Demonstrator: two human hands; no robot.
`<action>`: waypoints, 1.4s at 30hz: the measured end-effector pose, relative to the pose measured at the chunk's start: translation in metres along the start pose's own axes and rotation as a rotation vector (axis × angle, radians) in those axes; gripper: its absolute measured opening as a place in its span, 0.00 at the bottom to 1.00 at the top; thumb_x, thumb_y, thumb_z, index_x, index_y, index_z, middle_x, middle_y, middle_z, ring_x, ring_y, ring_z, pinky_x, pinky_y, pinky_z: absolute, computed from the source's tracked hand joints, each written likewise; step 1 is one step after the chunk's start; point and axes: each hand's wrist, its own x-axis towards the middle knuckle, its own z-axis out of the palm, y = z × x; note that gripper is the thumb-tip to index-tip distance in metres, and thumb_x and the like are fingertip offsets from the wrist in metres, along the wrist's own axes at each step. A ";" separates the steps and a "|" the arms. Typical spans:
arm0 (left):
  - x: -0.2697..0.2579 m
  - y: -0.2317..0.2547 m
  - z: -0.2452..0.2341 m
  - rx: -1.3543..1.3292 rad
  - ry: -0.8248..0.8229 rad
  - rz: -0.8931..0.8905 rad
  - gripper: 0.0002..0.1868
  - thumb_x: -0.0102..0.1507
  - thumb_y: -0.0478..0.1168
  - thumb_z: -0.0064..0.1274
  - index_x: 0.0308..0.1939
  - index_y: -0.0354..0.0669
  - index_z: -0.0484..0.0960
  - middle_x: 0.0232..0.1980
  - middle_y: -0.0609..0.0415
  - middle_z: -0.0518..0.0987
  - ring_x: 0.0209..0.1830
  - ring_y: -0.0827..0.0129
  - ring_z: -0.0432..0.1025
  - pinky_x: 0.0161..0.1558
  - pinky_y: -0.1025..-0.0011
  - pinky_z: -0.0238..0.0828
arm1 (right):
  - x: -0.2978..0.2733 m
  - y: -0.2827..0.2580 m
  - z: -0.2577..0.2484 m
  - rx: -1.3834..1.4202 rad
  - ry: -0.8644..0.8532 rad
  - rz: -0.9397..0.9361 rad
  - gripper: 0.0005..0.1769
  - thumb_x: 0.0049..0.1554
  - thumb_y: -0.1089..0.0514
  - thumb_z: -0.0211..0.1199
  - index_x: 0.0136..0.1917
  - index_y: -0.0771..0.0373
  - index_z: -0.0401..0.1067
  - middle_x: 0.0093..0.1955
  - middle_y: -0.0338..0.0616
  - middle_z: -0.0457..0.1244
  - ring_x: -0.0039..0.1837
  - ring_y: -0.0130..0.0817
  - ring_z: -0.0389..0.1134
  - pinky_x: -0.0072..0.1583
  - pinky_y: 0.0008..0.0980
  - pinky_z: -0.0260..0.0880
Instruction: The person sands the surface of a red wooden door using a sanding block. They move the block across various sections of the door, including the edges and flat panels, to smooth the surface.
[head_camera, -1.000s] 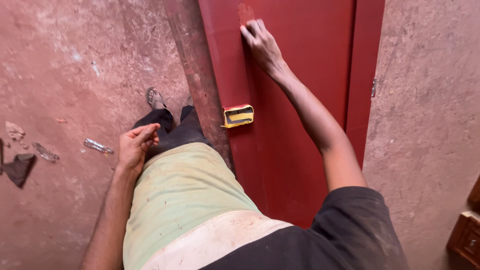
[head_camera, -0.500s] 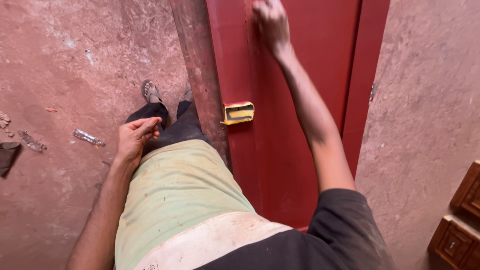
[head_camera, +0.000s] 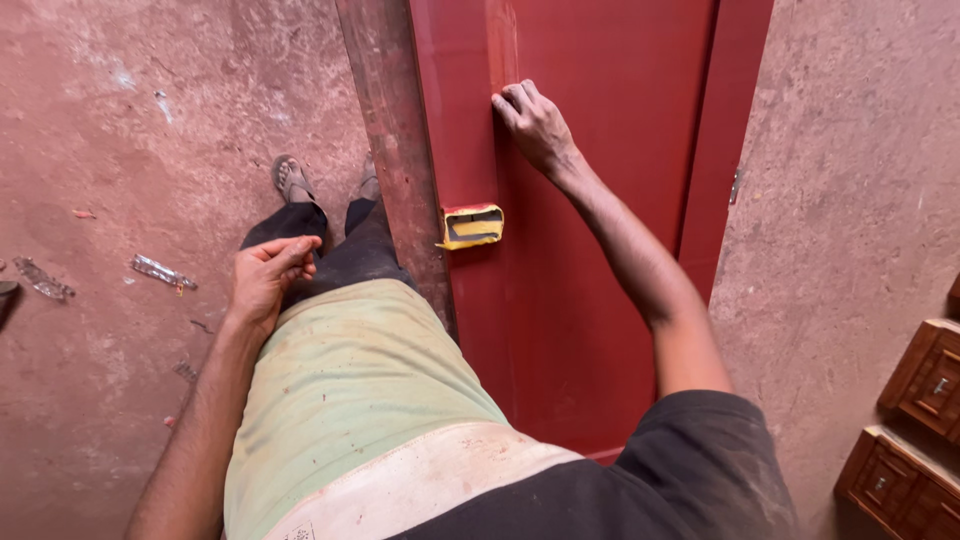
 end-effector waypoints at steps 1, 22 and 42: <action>0.000 0.002 0.000 0.007 0.002 -0.003 0.12 0.68 0.38 0.59 0.48 0.31 0.86 0.35 0.55 0.81 0.31 0.76 0.73 0.35 0.80 0.70 | -0.001 0.000 0.006 0.014 0.018 0.024 0.10 0.62 0.68 0.59 0.57 0.66 0.75 0.51 0.47 0.68 0.53 0.37 0.70 0.50 0.29 0.77; 0.011 0.003 -0.009 0.022 -0.004 -0.021 0.12 0.68 0.39 0.57 0.49 0.32 0.85 0.36 0.56 0.80 0.33 0.76 0.74 0.37 0.80 0.71 | 0.131 0.074 0.077 0.739 0.491 1.108 0.12 0.43 0.54 0.75 0.29 0.66 0.81 0.25 0.39 0.71 0.28 0.26 0.75 0.30 0.29 0.76; 0.028 0.016 -0.001 0.071 -0.053 -0.041 0.12 0.68 0.38 0.56 0.49 0.30 0.84 0.36 0.54 0.81 0.33 0.75 0.73 0.36 0.79 0.71 | 0.104 0.014 0.042 0.703 0.429 1.152 0.09 0.48 0.56 0.71 0.42 0.58 0.85 0.39 0.42 0.76 0.40 0.28 0.78 0.45 0.27 0.80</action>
